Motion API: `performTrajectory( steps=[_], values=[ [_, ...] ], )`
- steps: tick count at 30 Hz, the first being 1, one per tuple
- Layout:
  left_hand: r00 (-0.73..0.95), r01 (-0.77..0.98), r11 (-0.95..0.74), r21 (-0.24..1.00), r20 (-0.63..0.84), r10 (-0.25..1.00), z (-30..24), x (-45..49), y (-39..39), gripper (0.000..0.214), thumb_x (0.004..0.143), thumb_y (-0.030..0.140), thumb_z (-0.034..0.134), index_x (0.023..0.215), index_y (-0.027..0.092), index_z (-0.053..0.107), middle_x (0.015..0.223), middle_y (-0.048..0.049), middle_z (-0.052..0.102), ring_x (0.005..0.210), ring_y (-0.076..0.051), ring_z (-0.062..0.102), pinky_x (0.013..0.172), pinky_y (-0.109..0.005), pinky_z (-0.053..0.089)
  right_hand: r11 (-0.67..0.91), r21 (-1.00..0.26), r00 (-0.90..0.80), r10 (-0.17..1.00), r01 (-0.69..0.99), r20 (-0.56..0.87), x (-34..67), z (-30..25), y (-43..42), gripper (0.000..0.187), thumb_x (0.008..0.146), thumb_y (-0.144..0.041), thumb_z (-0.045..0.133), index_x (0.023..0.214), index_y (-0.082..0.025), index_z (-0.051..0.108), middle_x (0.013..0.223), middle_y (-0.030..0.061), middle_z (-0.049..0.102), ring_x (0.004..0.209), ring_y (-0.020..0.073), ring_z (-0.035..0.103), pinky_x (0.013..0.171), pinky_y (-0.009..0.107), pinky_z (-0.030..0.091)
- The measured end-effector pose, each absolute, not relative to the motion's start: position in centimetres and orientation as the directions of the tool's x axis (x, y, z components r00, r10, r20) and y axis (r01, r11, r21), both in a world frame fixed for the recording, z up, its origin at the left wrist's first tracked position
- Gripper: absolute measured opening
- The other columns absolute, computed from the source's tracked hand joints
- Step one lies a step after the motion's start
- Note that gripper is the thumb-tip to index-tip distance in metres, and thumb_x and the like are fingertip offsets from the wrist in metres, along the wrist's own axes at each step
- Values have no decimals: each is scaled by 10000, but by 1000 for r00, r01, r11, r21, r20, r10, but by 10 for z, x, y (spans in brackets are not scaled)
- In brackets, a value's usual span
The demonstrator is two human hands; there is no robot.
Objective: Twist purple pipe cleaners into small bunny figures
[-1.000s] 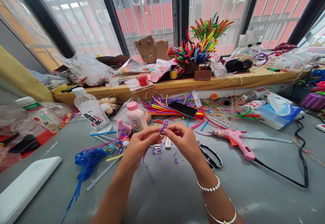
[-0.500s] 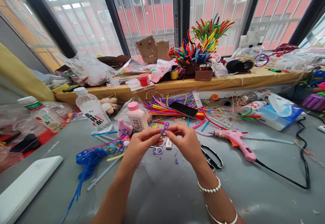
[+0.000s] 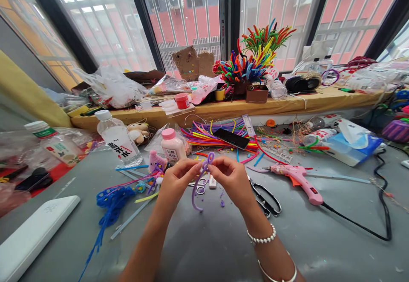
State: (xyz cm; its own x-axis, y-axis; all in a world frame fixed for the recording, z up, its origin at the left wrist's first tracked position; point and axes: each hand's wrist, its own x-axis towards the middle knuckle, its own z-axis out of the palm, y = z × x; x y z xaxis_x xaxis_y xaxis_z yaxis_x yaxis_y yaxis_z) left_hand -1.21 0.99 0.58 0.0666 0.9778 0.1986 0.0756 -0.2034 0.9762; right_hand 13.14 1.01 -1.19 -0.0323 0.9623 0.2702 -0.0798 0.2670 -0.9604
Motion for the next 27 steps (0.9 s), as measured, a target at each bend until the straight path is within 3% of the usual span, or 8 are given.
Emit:
performTrajectory(
  steps=[5,21,27],
  values=[
    [140,-40,-165,985,169,976,7,-12,9,174,669,279,664,802,169,689,820,-43,681,787,-157,616,719,-246,479,213,-964,-50,973,-161,224,129,-12,9,142,677,-302,653,702,-168,614,634,-5,618,595,115,572,564,227,464],
    [123,-66,-151,986,158,980,7,-9,7,190,654,270,673,797,146,649,744,-32,658,682,-139,619,639,-240,495,323,-945,51,946,-52,321,121,-15,4,127,728,-296,610,757,-174,589,697,16,623,623,150,612,627,297,529],
    [123,-125,-84,989,100,987,8,-9,7,211,627,267,691,771,141,603,658,-8,633,600,-123,610,594,-238,503,279,-959,-29,959,-55,281,124,-14,6,131,720,-288,614,764,-168,585,695,34,631,623,167,626,615,316,540]
  ],
)
